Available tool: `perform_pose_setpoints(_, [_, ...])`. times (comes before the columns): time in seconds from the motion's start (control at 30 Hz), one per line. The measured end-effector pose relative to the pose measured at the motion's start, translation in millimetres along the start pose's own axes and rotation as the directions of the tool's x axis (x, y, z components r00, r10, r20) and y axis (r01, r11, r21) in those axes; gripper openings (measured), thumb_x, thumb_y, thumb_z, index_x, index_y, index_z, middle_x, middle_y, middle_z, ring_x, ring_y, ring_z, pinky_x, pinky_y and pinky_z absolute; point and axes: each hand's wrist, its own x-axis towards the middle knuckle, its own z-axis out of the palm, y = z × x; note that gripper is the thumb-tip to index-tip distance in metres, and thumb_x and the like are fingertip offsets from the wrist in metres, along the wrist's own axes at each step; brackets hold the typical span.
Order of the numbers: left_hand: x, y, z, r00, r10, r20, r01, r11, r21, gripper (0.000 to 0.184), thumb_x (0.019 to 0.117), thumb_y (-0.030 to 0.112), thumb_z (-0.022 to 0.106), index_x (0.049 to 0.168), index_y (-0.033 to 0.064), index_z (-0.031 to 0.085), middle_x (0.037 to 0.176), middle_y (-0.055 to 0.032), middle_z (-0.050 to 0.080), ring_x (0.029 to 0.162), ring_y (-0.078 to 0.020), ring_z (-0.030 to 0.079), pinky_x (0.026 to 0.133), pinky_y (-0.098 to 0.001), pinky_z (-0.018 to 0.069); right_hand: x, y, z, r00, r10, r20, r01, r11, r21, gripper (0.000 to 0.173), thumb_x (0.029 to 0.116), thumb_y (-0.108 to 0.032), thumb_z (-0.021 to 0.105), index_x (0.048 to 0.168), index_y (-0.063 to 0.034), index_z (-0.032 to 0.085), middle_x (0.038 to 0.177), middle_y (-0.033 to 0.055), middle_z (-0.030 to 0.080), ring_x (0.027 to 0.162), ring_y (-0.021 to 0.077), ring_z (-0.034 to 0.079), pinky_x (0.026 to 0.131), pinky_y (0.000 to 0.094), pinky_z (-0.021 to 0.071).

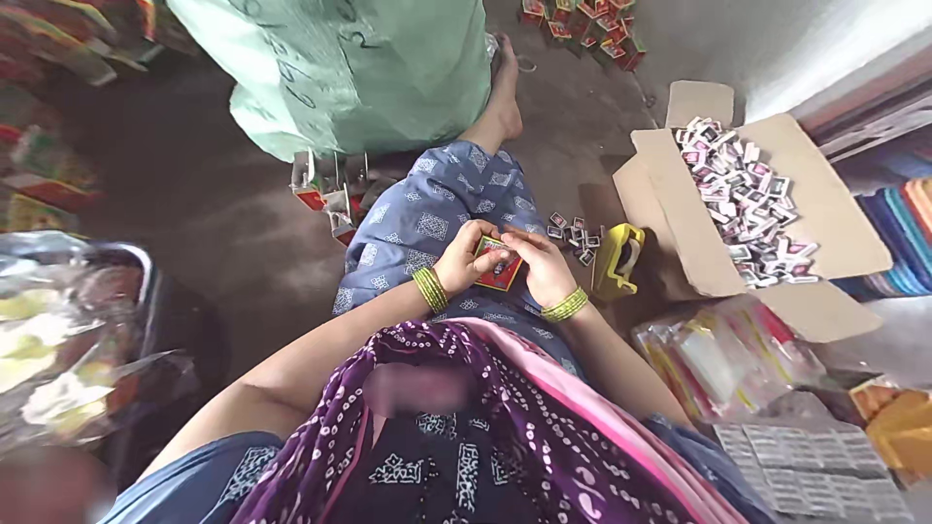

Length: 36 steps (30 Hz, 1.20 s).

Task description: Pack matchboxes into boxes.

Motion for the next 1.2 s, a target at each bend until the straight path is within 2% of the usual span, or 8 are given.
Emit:
perform_pose_setpoints(0.13, [1, 1, 5, 0.999, -0.031, -0.017, 0.030, 0.998, -0.060, 0.054, 0.0886, 0.022, 0.081, 0.127, 0.0005, 0.050, 0.116, -0.0124, 0.066, 0.095, -0.0170, 0.070, 0.084, -0.0373, 0.0624, 1, 2, 1, 0.998, 0.019, -0.057, -0.018, 1.000, 0.007, 0.019, 0.0940, -0.018, 0.073, 0.105, -0.0037, 0.075, 0.107, 0.0100, 0.073, 0.101, 0.0199, 0.069, 0.091, 0.0397, 0.0579])
perform_pose_setpoints(0.43, [-3, 4, 2, 0.996, 0.033, 0.084, -0.033, 0.999, -0.004, 0.069, 0.0852, 0.030, 0.080, 0.133, -0.0020, 0.042, 0.124, -0.0125, 0.066, 0.110, -0.0172, 0.067, 0.096, -0.0388, 0.0584, 16, 1, -4, 0.971, 0.169, -0.168, -0.179, 0.983, -0.042, 0.032, 0.0887, -0.012, 0.073, 0.117, -0.0032, 0.062, 0.103, 0.0130, 0.070, 0.093, 0.0221, 0.069, 0.081, 0.0410, 0.0602])
perform_pose_setpoints(0.57, [0, 6, -3, 0.995, 0.104, 0.001, -0.103, 0.987, -0.125, 0.063, 0.0857, 0.019, 0.069, 0.133, -0.0091, 0.038, 0.128, -0.0196, 0.060, 0.112, -0.0216, 0.065, 0.095, -0.0385, 0.0574, 9, -14, -10, 0.994, 0.063, 0.095, -0.038, 0.969, -0.242, 0.040, 0.0967, -0.032, 0.067, 0.124, -0.0024, 0.063, 0.111, 0.0087, 0.070, 0.103, 0.0150, 0.067, 0.094, 0.0367, 0.0560])
perform_pose_setpoints(0.77, [4, 20, -8, 0.942, -0.335, -0.021, 0.282, 0.822, -0.496, 0.051, 0.0971, 0.031, 0.046, 0.138, 0.0012, 0.039, 0.123, -0.0100, 0.063, 0.107, -0.0173, 0.065, 0.090, -0.0367, 0.0574, 0, -34, -13, 0.897, 0.315, 0.311, -0.241, 0.937, -0.254, 0.053, 0.0897, -0.025, 0.077, 0.133, -0.0046, 0.055, 0.109, 0.0128, 0.073, 0.097, 0.0230, 0.073, 0.087, 0.0419, 0.0617])
perform_pose_setpoints(0.9, [6, 16, -7, 0.919, -0.393, -0.039, 0.321, 0.801, -0.505, 0.064, 0.0994, 0.046, 0.045, 0.144, 0.0011, 0.037, 0.130, -0.0130, 0.061, 0.114, -0.0200, 0.064, 0.095, -0.0395, 0.0567, 29, -59, -21, 0.788, 0.563, 0.249, -0.424, 0.789, -0.444, 0.063, 0.0893, -0.031, 0.077, 0.140, -0.0054, 0.050, 0.103, 0.0164, 0.073, 0.089, 0.0278, 0.074, 0.076, 0.0439, 0.0633])
perform_pose_setpoints(0.97, [10, 15, -10, 0.883, -0.462, -0.084, 0.353, 0.771, -0.530, 0.067, 0.0987, 0.048, 0.047, 0.147, 0.0035, 0.036, 0.138, -0.0159, 0.056, 0.121, -0.0258, 0.062, 0.096, -0.0467, 0.0562, 66, -80, -29, 0.772, 0.609, 0.185, -0.406, 0.695, -0.593, 0.050, 0.0922, -0.037, 0.072, 0.128, -0.0041, 0.060, 0.100, 0.0154, 0.073, 0.086, 0.0276, 0.073, 0.074, 0.0458, 0.0617])
perform_pose_setpoints(1.1, [14, 18, -13, 0.836, -0.536, -0.118, 0.371, 0.710, -0.598, 0.057, 0.1030, 0.041, 0.047, 0.147, 0.0052, 0.037, 0.142, -0.0174, 0.053, 0.124, -0.0321, 0.061, 0.096, -0.0535, 0.0563, 174, -161, -60, 0.972, 0.182, -0.146, -0.231, 0.841, -0.489, 0.058, 0.0923, -0.046, 0.072, 0.126, -0.0001, 0.062, 0.109, 0.0171, 0.070, 0.094, 0.0279, 0.071, 0.081, 0.0463, 0.0608])
perform_pose_setpoints(1.2, [13, 19, -13, 0.851, -0.514, -0.102, 0.382, 0.742, -0.551, 0.056, 0.1023, 0.038, 0.049, 0.145, 0.0030, 0.040, 0.140, -0.0179, 0.054, 0.122, -0.0308, 0.062, 0.095, -0.0512, 0.0574, 242, -236, -82, 0.851, -0.323, -0.414, 0.249, 0.943, -0.222, 0.068, 0.1021, -0.039, 0.059, 0.150, 0.0021, 0.033, 0.128, 0.0258, 0.059, 0.101, 0.0328, 0.070, 0.083, 0.0476, 0.0629])
